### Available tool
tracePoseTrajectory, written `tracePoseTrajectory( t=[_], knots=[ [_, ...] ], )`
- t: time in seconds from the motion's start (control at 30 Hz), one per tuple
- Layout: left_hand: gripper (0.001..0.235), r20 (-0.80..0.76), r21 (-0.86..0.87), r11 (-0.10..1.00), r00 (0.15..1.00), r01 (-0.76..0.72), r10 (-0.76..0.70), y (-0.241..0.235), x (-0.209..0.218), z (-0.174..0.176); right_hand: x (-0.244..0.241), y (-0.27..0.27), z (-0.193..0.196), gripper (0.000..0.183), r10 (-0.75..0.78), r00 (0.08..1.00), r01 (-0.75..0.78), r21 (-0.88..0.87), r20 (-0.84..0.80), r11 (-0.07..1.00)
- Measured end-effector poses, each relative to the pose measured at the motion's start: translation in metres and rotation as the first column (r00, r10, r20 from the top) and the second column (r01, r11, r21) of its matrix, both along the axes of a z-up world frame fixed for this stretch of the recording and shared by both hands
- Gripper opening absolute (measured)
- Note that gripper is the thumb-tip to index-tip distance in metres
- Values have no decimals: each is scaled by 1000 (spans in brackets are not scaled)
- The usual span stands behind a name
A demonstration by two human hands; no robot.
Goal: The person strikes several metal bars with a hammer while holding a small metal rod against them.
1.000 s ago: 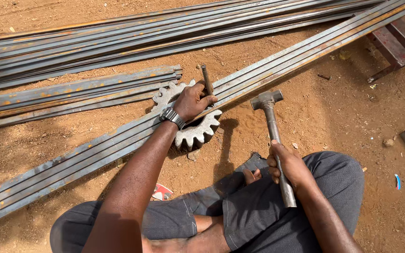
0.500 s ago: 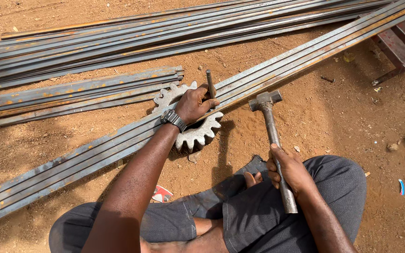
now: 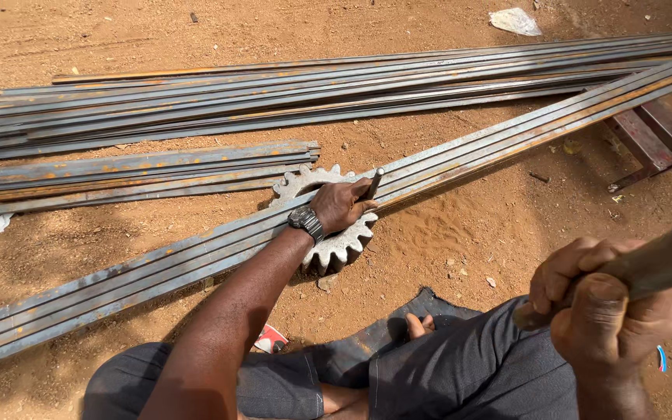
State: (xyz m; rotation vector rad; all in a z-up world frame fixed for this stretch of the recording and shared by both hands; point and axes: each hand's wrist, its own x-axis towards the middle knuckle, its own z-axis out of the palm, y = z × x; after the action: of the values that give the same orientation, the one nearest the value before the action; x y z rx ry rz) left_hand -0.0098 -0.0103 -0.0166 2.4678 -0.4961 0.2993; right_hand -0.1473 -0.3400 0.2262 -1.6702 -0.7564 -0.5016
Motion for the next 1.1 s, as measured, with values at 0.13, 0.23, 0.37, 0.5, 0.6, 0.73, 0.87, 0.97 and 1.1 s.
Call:
tracePoseTrajectory(
  t=[0.13, 0.23, 0.37, 0.5, 0.6, 0.73, 0.87, 0.97, 1.1],
  knots=[
    [37, -71, -5, 1000, 997, -10, 10, -1, 8, -14, 17, 29, 41, 33, -111, 981, 31, -434, -159, 901],
    [41, 233, -19, 1000, 972, 17, -12, -2, 6, -16, 36, 61, 11, 36, -485, 752, -275, -881, -446, 384],
    [26, 24, -2, 1000, 1000, -12, 12, 7, 7, -7, 46, 37, -60, 39, -336, 502, -218, -492, -797, 843],
    [23, -76, -54, 998, 997, -14, 10, -3, 6, -7, 34, 2, -153, 47, -173, 284, -79, -202, -943, 976],
    [17, -70, -274, 945, 984, -179, 166, 15, -1, 5, 54, -1, -213, 17, 82, 41, 162, 88, -996, 983],
    [13, -104, -527, 739, 895, -420, 435, 74, -51, 22, 83, -11, -256, 9, 429, -170, 343, 355, -887, 870],
    [16, -117, -665, 496, 733, -559, 669, 114, -151, 16, 83, 4, -258, 33, 41, -113, 141, 25, -993, 990],
    [31, -436, -871, -191, 532, -453, 726, 102, -222, -7, 64, 18, -246, 65, -280, -58, 21, -282, -958, 959],
    [43, -701, -682, -701, 457, -208, 547, 100, -259, -41, 71, 32, -222, 84, -369, 483, 32, -405, -794, 914]
  ],
)
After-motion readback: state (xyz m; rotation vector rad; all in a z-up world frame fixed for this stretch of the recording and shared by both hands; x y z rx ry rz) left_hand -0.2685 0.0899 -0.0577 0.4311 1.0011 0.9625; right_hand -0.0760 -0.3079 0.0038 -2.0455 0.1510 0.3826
